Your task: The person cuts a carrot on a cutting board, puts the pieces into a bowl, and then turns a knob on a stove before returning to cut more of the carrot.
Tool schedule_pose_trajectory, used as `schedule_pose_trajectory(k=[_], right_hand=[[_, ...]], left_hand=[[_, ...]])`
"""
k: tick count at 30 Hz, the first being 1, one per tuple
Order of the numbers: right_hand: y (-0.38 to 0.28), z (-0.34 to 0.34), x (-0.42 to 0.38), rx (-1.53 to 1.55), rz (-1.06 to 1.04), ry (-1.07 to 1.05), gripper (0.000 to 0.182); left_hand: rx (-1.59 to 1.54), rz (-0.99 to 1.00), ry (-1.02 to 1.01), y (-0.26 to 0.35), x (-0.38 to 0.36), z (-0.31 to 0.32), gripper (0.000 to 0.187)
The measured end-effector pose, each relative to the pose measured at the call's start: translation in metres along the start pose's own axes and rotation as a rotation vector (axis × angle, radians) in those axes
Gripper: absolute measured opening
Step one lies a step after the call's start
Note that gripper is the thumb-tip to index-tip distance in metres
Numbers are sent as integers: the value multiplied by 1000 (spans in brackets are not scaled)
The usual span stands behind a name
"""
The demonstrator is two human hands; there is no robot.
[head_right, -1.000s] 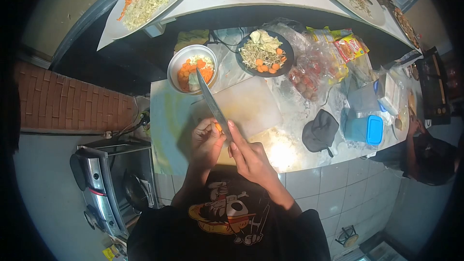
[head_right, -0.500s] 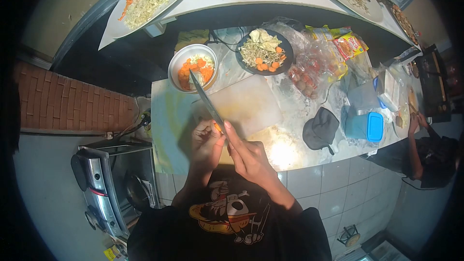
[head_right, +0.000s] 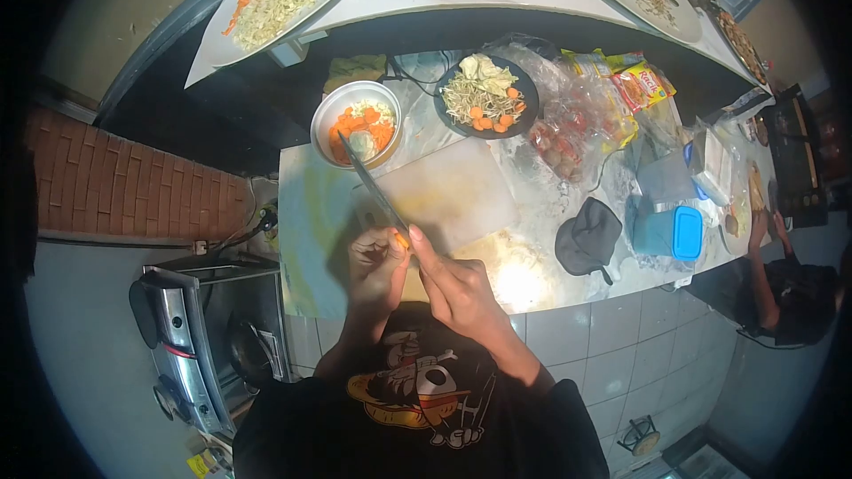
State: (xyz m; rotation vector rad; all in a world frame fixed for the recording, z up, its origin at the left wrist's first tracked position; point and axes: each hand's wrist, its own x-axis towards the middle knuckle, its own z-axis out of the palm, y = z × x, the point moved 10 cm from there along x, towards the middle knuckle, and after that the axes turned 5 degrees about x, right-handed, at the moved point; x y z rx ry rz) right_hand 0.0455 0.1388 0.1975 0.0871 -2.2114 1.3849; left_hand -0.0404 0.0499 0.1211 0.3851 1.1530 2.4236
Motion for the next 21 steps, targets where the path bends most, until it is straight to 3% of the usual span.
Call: schedule_pose_trajectory(k=[12, 15, 17, 18, 21], right_hand=[[-2, -3, 1, -11, 4, -17, 66], [-7, -6, 1, 1, -54, 65, 66], [-9, -6, 1, -2, -72, 81, 65], [-11, -7, 1, -5, -88, 99, 65], [-9, -6, -1, -7, -90, 88, 65]], left_hand=[[176, 64, -104, 17, 7, 10, 11], [66, -15, -78, 8, 6, 15, 13], [-247, -194, -198, -9, 1, 26, 15], [-248, -193, -196, -10, -1, 29, 15], [-261, -194, -21, -16, -5, 20, 11]])
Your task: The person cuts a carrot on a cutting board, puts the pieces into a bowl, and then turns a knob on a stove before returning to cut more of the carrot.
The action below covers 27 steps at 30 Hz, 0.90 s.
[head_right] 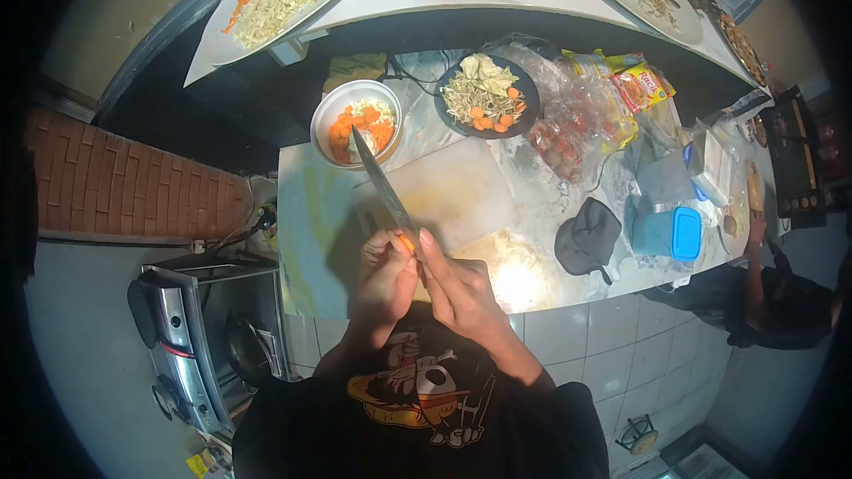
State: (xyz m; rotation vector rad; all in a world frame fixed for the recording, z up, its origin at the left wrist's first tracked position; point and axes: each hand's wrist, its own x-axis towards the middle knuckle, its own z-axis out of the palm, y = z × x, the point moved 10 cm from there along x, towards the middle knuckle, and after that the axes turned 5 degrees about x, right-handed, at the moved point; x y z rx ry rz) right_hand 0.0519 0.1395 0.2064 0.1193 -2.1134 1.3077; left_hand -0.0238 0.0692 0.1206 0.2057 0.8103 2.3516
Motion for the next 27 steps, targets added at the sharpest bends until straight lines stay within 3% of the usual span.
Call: schedule_pose_trajectory(k=[2, 5, 14, 18, 20, 23, 27], right_hand=[[3, 1, -2, 7, 15, -21, 66], [0, 0, 0, -11, 8, -46, 67], [-5, -3, 3, -57, 11, -90, 66], [-4, -3, 2, -48, 12, -45, 66], [-5, -2, 1, -45, -2, -8, 66], [-3, -1, -2, -33, -26, 23, 67], [-5, 0, -3, -34, -25, -6, 67]], left_hand=[[149, 149, 6, 15, 2, 0, 8], [266, 203, -62, 33, 3, 10, 6], [527, 223, -196, 53, 12, 20, 11], [479, 222, -138, 40, 4, 21, 11], [222, 129, -5, 25, 1, 9, 13], [53, 0, -85, 4, -3, 4, 12], [79, 97, -56, 17, 1, 7, 15]])
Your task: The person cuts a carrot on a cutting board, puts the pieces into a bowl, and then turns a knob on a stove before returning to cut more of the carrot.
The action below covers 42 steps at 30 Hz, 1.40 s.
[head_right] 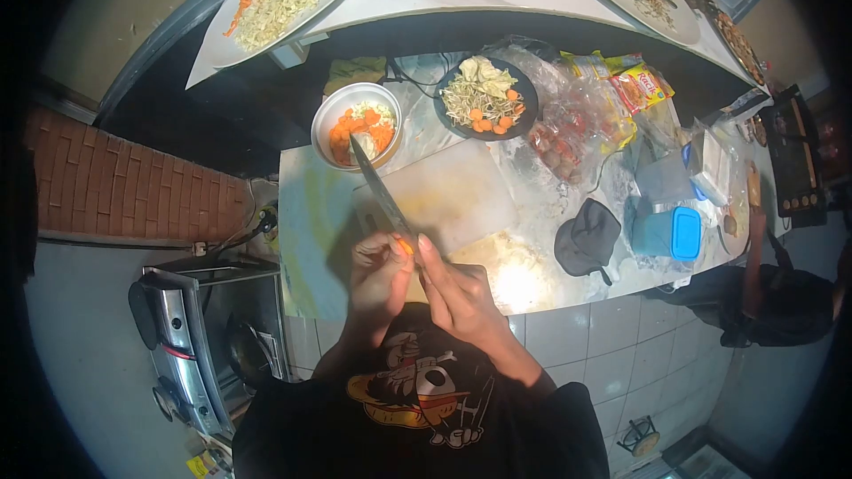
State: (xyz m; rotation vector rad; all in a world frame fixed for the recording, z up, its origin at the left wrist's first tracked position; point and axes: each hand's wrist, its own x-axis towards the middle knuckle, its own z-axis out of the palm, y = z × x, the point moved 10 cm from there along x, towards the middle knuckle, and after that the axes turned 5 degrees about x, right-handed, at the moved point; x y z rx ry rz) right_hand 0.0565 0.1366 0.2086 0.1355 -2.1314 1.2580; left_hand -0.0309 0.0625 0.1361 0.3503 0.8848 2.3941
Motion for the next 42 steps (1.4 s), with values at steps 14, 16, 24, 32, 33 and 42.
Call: schedule_pose_trajectory(k=[14, 16, 24, 32, 33, 42], right_hand=[[0, -4, 6, 14, 48, -54, 66], [2, -5, 5, 25, 44, -1, 65], [0, -1, 3, 6, 6, -48, 66], [-4, -2, 8, 9, 38, -112, 66], [-1, 0, 7, 16, 66, -143, 66], [1, -4, 2, 20, -8, 11, 66]], left_hand=[[372, 103, -32, 29, 6, 8, 15], [214, 45, -12, 16, 4, 10, 16], [224, 108, 24, 24, 5, 1, 11], [862, 118, -82, 61, 15, 16, 10], [862, 118, -83, 61, 16, 18, 10], [393, 84, 22, 24, 6, 11, 12]])
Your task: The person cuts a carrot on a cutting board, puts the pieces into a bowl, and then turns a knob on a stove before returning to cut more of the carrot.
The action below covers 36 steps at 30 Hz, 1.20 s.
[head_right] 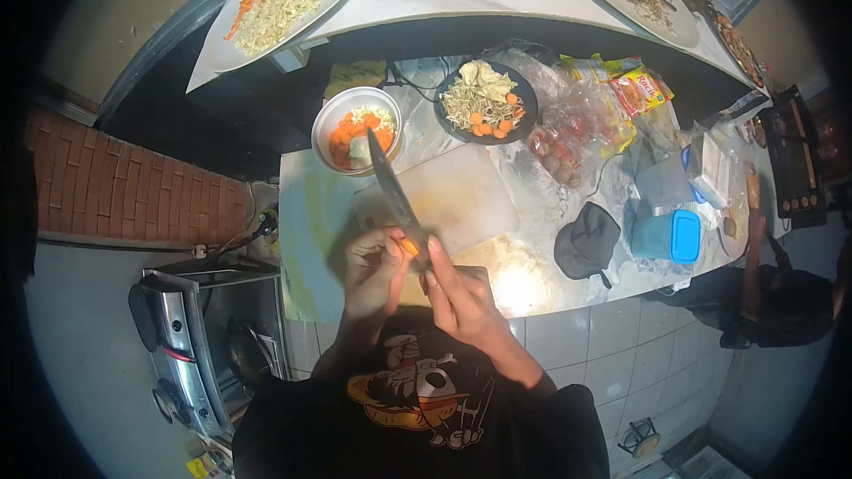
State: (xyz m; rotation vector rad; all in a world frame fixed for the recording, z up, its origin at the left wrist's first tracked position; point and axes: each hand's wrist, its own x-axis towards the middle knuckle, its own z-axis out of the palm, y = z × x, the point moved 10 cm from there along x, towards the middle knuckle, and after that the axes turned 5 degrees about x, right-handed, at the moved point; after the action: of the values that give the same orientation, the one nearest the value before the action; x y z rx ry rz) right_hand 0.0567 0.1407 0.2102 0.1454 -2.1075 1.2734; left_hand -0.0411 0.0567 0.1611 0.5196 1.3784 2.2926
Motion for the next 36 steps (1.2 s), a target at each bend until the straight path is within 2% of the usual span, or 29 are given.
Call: schedule_pose_trajectory(k=[2, 4, 7, 9, 13, 15, 22, 25, 27, 28, 30, 32, 34, 36], right_hand=[[2, 0, 0, -21, -28, 0, 67], [-1, 1, 0, -36, -48, -4, 67], [-2, -3, 3, -28, -15, 11, 63], [-2, 0, 4, -27, -5, -53, 66], [-4, -1, 7, -22, 1, -65, 68], [-2, 0, 7, -26, 21, -85, 66], [0, 2, 8, -16, 57, -107, 66], [-1, 3, 7, -36, 43, -95, 66], [4, 1, 4, -20, 54, -1, 65], [6, 4, 3, -19, 52, -1, 65], [6, 2, 3, 22, 28, 58, 64], [6, 4, 3, 16, 35, 32, 64], [5, 3, 4, 3, 43, 8, 64], [5, 7, 5, -19, 51, -69, 65]], left_hand=[[-267, -78, 3, -12, -4, 6, 11], [-304, -115, 17, -17, -6, 7, 10], [-283, -53, 27, -15, -3, 1, 9], [-83, 37, 32, -3, 1, -7, 8], [95, 63, 41, 16, 6, -13, 9], [287, 109, -6, 27, 9, -9, 9], [393, 108, -74, 33, 16, -6, 8], [339, 107, -82, 21, 11, -3, 9], [-57, 18, 17, 0, 3, -5, 11], [-56, 20, 18, -5, -1, -4, 11], [-255, -135, -16, -27, -8, 0, 14], [-250, -132, 17, -29, -8, -3, 14], [-116, -19, 20, -17, -4, -10, 12], [-21, 2, 14, -7, 1, -17, 11]])
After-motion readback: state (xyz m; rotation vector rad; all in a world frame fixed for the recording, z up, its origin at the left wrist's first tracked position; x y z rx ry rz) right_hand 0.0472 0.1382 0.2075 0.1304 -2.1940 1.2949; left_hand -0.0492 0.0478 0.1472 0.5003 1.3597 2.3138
